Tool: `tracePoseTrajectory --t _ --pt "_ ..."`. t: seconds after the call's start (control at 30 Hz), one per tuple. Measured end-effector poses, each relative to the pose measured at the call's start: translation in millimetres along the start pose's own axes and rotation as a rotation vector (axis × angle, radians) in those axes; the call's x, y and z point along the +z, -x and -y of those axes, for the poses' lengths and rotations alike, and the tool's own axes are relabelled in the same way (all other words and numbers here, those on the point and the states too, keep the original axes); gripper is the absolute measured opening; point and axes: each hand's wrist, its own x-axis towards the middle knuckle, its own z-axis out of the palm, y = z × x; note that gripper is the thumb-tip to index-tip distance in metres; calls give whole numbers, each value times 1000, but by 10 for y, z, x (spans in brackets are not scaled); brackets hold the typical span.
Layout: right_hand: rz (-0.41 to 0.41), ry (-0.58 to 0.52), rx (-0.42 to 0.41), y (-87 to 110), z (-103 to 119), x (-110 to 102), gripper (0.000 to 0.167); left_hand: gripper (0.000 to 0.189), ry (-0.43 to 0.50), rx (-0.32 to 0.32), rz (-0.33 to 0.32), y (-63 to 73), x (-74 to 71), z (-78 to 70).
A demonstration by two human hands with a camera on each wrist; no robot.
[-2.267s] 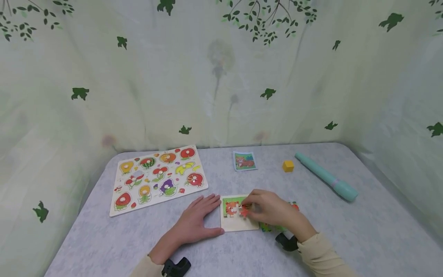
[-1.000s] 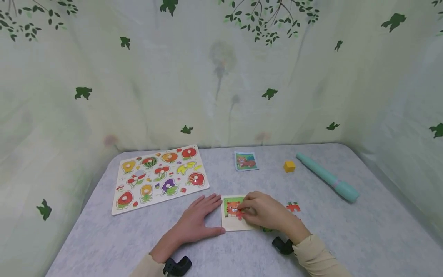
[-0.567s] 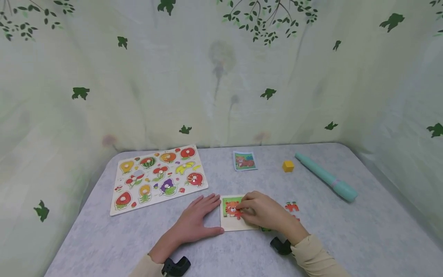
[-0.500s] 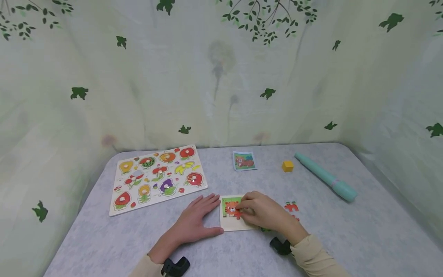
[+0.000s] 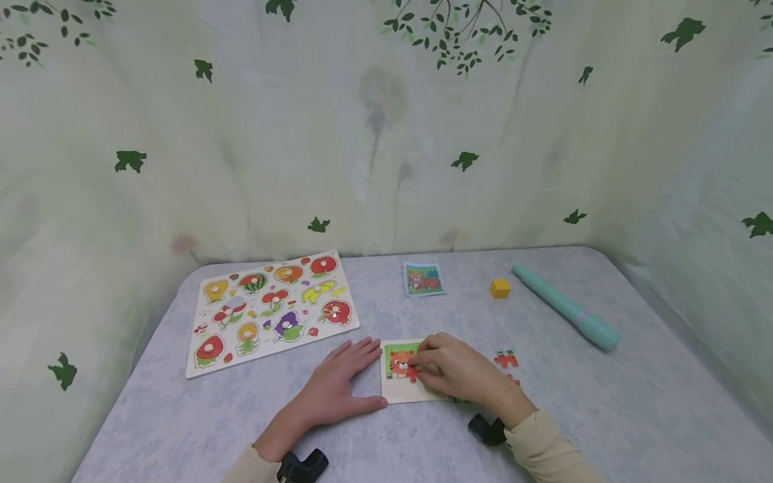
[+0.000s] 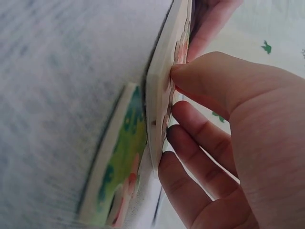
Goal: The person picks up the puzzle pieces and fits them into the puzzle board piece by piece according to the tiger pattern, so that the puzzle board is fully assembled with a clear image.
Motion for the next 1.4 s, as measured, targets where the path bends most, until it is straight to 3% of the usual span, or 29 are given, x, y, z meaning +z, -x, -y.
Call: tracePoseTrajectory --t 0.5,1.1,1.4 --pt "-8 9 -19 17 -21 12 20 91 6 -21 14 7 3 -15" --pt "17 0 13 11 -32 0 20 89 -7 5 12 -35 0 -6" --pt "21 -18 24 9 -40 8 21 90 2 -18 24 -22 -15 -13"
